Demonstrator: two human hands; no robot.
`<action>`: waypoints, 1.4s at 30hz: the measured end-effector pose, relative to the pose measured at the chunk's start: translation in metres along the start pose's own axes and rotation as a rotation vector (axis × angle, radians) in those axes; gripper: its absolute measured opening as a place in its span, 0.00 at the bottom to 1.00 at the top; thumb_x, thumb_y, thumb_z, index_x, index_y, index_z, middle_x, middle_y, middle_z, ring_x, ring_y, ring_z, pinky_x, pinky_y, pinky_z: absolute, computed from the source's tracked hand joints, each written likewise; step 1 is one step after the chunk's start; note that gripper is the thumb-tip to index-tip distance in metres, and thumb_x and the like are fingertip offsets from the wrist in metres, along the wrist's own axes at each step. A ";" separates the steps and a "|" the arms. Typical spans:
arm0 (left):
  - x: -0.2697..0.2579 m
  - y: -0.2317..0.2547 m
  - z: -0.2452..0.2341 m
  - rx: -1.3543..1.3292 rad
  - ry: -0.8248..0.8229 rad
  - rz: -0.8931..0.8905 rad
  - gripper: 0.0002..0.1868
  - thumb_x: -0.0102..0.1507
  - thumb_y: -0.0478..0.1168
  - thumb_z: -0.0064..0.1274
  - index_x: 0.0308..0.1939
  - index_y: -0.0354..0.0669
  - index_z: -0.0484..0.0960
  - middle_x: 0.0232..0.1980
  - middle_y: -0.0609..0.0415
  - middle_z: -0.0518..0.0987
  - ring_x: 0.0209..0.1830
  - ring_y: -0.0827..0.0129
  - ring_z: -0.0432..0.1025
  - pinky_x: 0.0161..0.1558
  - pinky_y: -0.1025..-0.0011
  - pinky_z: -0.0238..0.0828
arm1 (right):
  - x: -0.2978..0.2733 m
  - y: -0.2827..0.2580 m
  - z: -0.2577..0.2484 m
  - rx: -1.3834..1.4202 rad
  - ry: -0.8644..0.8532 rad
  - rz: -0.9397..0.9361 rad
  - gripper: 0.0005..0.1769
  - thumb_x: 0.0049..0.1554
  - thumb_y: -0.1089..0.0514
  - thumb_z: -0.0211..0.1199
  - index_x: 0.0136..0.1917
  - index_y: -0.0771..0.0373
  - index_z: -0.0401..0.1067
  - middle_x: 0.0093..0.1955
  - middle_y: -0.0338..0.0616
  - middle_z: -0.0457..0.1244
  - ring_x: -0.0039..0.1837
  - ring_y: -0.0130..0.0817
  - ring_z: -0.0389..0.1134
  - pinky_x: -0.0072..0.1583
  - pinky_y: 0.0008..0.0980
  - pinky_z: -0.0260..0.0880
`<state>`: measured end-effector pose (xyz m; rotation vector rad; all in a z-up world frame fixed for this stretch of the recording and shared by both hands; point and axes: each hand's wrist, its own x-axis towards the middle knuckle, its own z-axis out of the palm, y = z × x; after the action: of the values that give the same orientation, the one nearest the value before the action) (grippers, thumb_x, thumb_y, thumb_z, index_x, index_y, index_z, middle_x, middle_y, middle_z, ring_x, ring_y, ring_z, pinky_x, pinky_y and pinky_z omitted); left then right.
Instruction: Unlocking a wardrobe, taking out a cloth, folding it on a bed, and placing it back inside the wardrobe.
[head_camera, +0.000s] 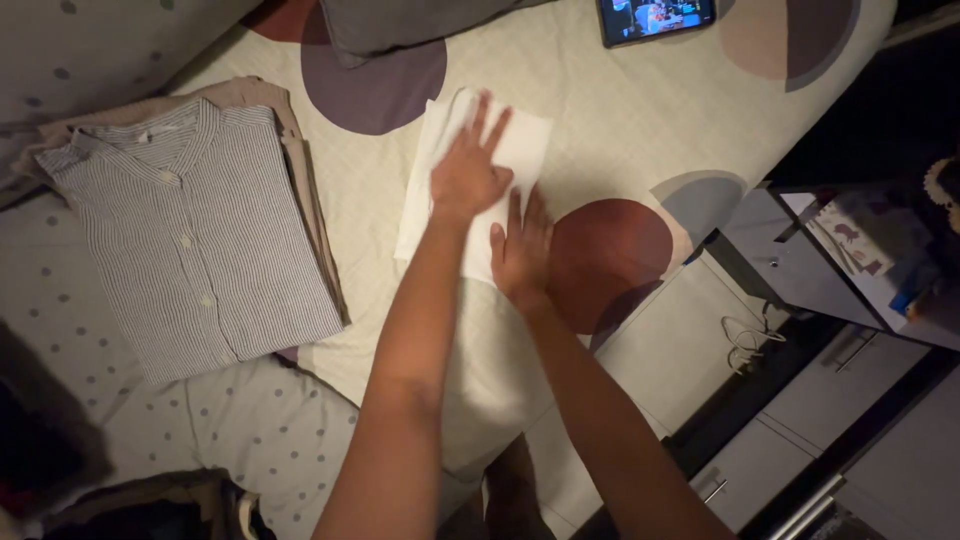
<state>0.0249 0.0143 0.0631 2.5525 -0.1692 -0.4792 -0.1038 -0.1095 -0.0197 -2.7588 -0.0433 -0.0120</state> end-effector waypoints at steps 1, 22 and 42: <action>0.005 -0.008 0.001 -0.001 0.001 0.004 0.46 0.59 0.45 0.46 0.82 0.69 0.48 0.85 0.70 0.34 0.82 0.65 0.52 0.54 0.55 0.76 | 0.001 0.002 -0.006 -0.002 0.003 0.001 0.35 0.69 0.44 0.40 0.83 0.62 0.46 0.84 0.66 0.41 0.83 0.63 0.44 0.76 0.63 0.45; -0.118 -0.025 -0.075 -1.308 0.032 -0.346 0.51 0.51 0.33 0.71 0.75 0.36 0.60 0.71 0.31 0.69 0.72 0.37 0.64 0.66 0.43 0.67 | 0.032 -0.099 -0.227 0.989 -0.466 0.393 0.57 0.51 0.59 0.74 0.84 0.54 0.43 0.80 0.58 0.51 0.80 0.51 0.54 0.75 0.52 0.59; -0.326 0.152 -0.257 -0.974 0.326 0.197 0.46 0.56 0.36 0.68 0.76 0.38 0.63 0.71 0.29 0.68 0.73 0.41 0.62 0.72 0.48 0.60 | -0.065 -0.114 -0.410 1.705 -0.497 0.348 0.43 0.52 0.65 0.62 0.79 0.44 0.59 0.74 0.54 0.60 0.71 0.59 0.65 0.70 0.62 0.64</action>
<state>-0.1871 0.0783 0.4459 1.5994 -0.0435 -0.0242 -0.1731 -0.1588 0.4022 -0.9905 0.2001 0.5274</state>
